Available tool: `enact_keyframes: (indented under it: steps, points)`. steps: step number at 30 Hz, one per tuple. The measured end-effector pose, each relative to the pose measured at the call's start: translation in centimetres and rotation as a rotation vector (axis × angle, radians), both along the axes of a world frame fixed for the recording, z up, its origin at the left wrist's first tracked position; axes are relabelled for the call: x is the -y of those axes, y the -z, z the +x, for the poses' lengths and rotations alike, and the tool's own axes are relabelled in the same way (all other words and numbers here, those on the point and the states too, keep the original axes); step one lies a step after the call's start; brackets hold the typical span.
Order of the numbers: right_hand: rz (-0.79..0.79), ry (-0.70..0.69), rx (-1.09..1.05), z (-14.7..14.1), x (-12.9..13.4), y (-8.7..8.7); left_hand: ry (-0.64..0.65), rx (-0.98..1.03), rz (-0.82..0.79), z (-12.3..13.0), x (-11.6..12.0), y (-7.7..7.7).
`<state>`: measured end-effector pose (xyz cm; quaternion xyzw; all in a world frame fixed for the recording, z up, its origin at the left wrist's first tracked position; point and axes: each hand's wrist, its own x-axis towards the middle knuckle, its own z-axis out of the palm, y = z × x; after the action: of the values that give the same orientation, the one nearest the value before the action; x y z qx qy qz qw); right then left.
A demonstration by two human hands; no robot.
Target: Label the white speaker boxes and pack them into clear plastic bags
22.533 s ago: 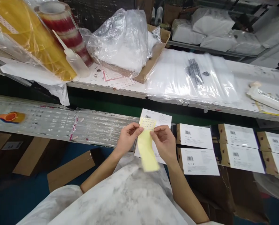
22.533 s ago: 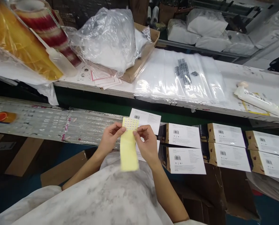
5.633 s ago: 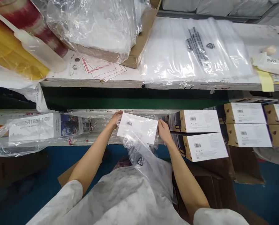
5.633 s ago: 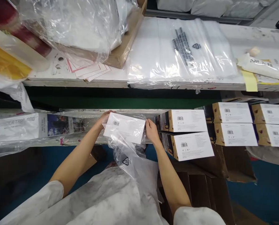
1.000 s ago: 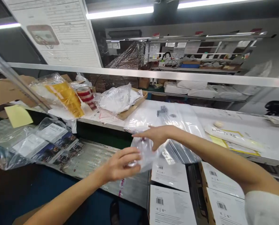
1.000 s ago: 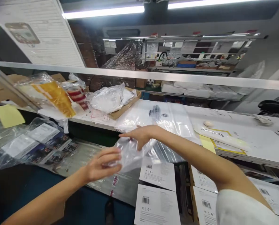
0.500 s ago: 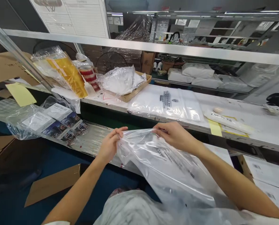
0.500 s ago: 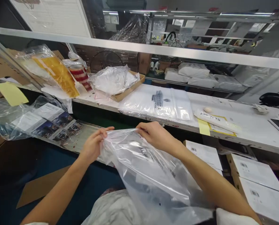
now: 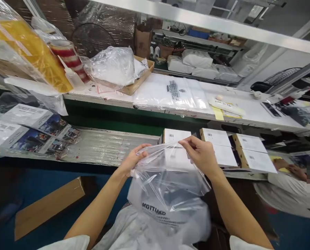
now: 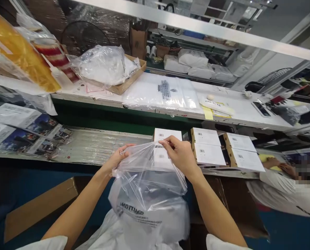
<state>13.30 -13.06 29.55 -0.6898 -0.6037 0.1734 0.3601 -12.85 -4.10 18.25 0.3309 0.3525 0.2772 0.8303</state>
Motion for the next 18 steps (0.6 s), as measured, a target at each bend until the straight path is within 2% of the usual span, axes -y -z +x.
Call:
enact_keyframes:
  steps: [2, 5, 7, 8, 9, 11, 14, 16, 18]
  points:
    - [-0.100, -0.004, -0.088, -0.5, 1.4, -0.1, 0.074, -0.049, 0.048, -0.4, 0.6, 0.8]
    - [-0.455, -0.267, -0.438, -0.5, 3.5, -0.6, 0.183, -0.110, 0.116, -1.6, 1.0, 0.9]
    - [-0.670, -0.369, -0.535, -0.1, 4.8, -0.8, 0.163, -0.180, 0.207, -2.6, 1.1, 0.4]
    - [-0.715, -0.356, -0.491, 0.3, 5.3, -0.7, 0.129, -0.229, 0.266, -3.0, 1.2, 0.2]
    - [-0.718, -0.311, -0.410, 0.7, 5.8, -0.6, 0.102, -0.278, 0.321, -3.4, 1.3, 0.1]
    - [-0.634, -0.159, -0.246, 1.7, 6.7, -0.3, 0.140, -0.337, 0.355, -3.9, 1.9, 0.4]
    - [-0.445, 0.049, -0.169, 3.2, 7.6, -0.1, 0.279, -0.292, 0.215, -4.8, 3.1, 2.4]
    - [-0.350, 0.060, -0.231, 4.0, 8.2, 0.3, 0.260, -0.264, 0.124, -5.3, 3.7, 3.9]
    - [-0.352, -0.028, -0.322, 4.7, 8.7, 1.0, 0.093, -0.254, 0.059, -5.6, 3.8, 4.5]
